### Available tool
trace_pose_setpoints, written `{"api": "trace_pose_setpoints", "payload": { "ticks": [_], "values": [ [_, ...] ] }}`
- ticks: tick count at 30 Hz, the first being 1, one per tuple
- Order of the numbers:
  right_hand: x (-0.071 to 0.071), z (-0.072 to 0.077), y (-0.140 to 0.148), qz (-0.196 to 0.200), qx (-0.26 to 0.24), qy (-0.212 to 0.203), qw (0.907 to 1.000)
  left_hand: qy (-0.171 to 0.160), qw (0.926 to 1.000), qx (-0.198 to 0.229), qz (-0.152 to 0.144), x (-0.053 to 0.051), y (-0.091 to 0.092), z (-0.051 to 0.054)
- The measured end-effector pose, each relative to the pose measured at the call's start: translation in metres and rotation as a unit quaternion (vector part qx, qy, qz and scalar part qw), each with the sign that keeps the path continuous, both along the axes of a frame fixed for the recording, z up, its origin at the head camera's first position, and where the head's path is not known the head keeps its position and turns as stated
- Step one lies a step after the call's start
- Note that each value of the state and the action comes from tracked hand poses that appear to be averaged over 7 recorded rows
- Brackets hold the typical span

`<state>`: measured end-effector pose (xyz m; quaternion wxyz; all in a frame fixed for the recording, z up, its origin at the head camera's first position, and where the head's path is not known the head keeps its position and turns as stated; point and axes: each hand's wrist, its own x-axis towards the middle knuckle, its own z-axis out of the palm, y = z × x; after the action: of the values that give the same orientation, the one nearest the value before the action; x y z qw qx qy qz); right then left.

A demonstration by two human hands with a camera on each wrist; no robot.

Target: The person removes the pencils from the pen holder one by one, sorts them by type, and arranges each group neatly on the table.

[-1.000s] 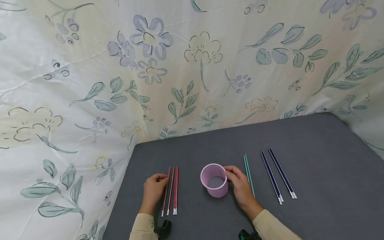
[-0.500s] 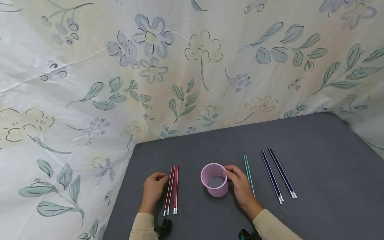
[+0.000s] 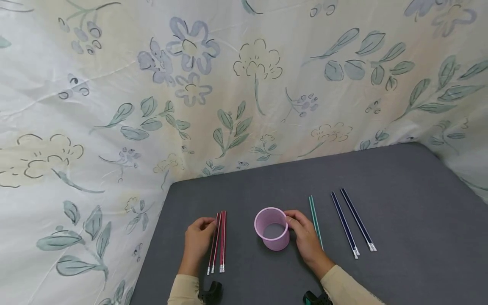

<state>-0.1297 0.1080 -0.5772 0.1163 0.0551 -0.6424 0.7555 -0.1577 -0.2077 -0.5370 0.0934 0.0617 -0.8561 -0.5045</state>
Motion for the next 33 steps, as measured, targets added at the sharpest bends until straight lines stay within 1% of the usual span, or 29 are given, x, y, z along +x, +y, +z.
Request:
{"api": "trace_pose_setpoints", "payload": {
  "ticks": [8,13,20,24,27,29,33],
  "values": [
    [-0.004,-0.002,0.002,0.008,0.005,0.006,0.9999,0.008,0.9985,0.052,-0.015,0.008,0.012,0.002],
    [-0.007,-0.003,0.003,0.007,0.007,0.008,0.9999,0.020,0.9984,0.047,-0.026,0.009,0.019,0.005],
    [-0.008,-0.005,0.006,-0.006,0.019,0.008,0.9998,0.023,0.9980,0.051,-0.030,0.008,0.022,0.005],
    [-0.008,-0.006,0.008,-0.014,0.017,0.008,0.9997,0.027,0.9976,0.052,-0.036,0.008,0.023,0.008],
    [-0.008,-0.005,0.009,-0.012,0.014,0.011,0.9998,0.029,0.9973,0.054,-0.040,0.007,0.026,0.011],
    [-0.007,-0.005,0.010,-0.009,0.011,0.017,0.9998,0.029,0.9969,0.054,-0.049,0.006,0.030,0.014],
    [-0.001,-0.005,0.013,-0.011,0.006,0.029,0.9995,0.034,0.9944,0.043,-0.090,0.004,0.040,0.018]
  ]
}}
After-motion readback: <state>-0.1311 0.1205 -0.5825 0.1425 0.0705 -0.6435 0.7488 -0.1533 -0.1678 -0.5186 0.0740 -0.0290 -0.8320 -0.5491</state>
